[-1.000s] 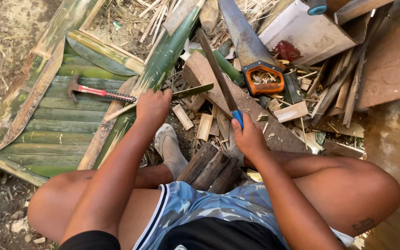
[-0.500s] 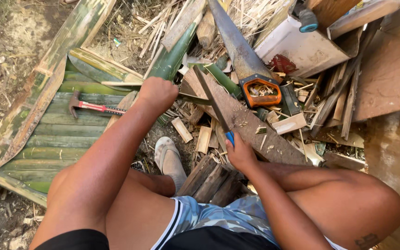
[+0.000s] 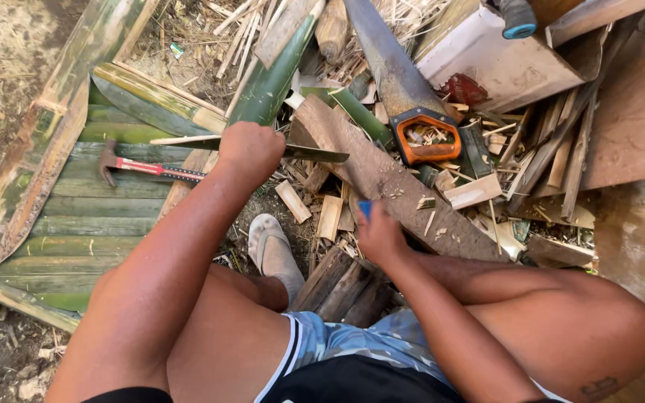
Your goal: The person hammers nails into bamboo strips to secure them to a frame, then uses a knife to trim and shape additional bamboo pieces before attaching them.
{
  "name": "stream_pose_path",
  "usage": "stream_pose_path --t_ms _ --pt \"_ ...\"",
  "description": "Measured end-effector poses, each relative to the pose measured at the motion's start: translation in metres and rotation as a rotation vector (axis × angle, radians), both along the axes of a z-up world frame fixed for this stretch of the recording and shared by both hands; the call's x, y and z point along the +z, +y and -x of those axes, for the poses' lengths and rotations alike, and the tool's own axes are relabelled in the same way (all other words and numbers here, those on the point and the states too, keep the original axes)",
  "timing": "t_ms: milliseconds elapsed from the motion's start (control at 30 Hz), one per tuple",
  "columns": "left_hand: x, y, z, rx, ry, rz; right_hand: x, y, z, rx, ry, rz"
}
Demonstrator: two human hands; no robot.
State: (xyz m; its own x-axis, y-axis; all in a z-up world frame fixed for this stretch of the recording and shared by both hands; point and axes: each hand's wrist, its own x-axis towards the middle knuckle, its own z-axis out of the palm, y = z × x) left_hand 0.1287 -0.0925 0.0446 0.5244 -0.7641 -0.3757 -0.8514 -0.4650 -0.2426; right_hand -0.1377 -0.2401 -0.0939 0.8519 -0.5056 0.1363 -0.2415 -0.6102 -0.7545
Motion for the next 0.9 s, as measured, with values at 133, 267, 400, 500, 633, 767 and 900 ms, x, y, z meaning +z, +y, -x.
stream_pose_path --t_ms 133,267,400,500,633,767,900 --pt "0.013 -0.006 -0.010 0.027 -0.018 -0.038 -0.013 -0.008 -0.017 0.030 0.163 -0.092" --pt "0.014 -0.007 -0.010 0.036 0.035 0.016 0.032 -0.016 -0.010 -0.002 -0.093 -0.170" --pt "0.005 -0.011 0.001 0.086 0.049 -0.010 0.078 -0.020 0.011 -0.028 -0.285 -0.403" --pt "0.008 -0.017 -0.005 0.074 0.035 -0.005 0.072 -0.022 0.004 0.079 -0.626 -0.505" --pt "0.008 -0.016 -0.007 0.085 0.057 -0.059 0.008 -0.010 -0.007 -0.070 -0.107 -0.135" --pt "0.014 -0.021 -0.008 0.111 0.056 -0.084 -0.015 -0.010 -0.018 -0.008 0.196 -0.046" --pt "0.011 -0.018 -0.009 0.100 0.061 -0.036 0.016 -0.014 -0.004 -0.005 -0.083 -0.365"
